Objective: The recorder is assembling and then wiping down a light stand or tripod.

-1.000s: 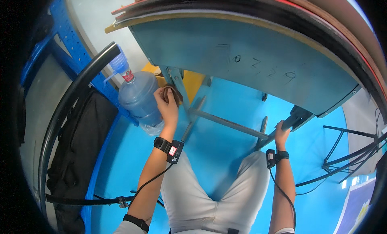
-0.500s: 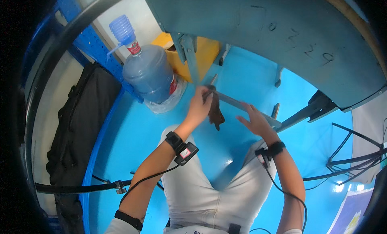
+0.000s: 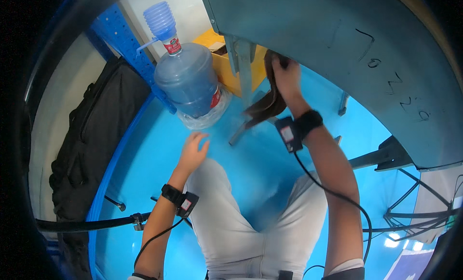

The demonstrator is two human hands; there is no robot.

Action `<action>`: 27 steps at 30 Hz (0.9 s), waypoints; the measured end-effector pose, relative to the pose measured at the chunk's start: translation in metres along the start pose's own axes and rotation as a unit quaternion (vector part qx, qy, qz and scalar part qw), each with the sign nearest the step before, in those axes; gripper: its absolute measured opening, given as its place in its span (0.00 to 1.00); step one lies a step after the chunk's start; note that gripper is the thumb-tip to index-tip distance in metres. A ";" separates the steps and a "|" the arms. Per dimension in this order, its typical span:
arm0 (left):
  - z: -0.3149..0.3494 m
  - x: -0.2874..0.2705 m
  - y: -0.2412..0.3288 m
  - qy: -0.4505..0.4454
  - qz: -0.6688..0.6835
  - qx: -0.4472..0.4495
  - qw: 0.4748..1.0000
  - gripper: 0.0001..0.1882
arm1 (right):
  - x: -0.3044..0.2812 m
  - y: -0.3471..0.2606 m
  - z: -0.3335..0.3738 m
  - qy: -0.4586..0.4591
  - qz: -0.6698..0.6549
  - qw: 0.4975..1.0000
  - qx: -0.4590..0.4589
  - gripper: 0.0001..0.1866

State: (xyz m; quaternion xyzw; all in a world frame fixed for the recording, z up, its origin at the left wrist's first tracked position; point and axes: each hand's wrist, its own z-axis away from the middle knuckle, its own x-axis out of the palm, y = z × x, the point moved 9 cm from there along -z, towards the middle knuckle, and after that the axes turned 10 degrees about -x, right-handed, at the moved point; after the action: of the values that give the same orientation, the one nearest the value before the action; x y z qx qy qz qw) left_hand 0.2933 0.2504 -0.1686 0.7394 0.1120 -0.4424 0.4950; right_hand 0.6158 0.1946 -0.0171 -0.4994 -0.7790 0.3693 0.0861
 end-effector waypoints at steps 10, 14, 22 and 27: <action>0.073 0.033 -0.098 -0.047 -0.118 -0.260 0.957 0.24 | 0.065 -0.052 -0.034 -0.029 0.157 0.970 -0.183 0.19; 0.078 0.016 -0.093 -0.041 -0.154 -0.277 0.948 0.23 | 0.057 -0.049 -0.040 -0.072 0.239 0.947 -0.201 0.17; 0.091 -0.008 -0.112 -0.014 -0.145 -0.302 0.942 0.22 | 0.067 -0.048 -0.048 -0.015 0.222 0.953 -0.205 0.17; 0.093 -0.009 -0.113 -0.004 -0.135 -0.303 0.943 0.22 | 0.062 -0.069 -0.027 -0.048 0.146 0.957 -0.246 0.17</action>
State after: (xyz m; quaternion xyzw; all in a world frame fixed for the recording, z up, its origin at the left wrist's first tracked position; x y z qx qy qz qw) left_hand 0.1697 0.2300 -0.2441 0.5300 0.3377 -0.4536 0.6319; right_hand 0.5500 0.2444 0.0336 -0.5949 -0.7677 0.1987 -0.1313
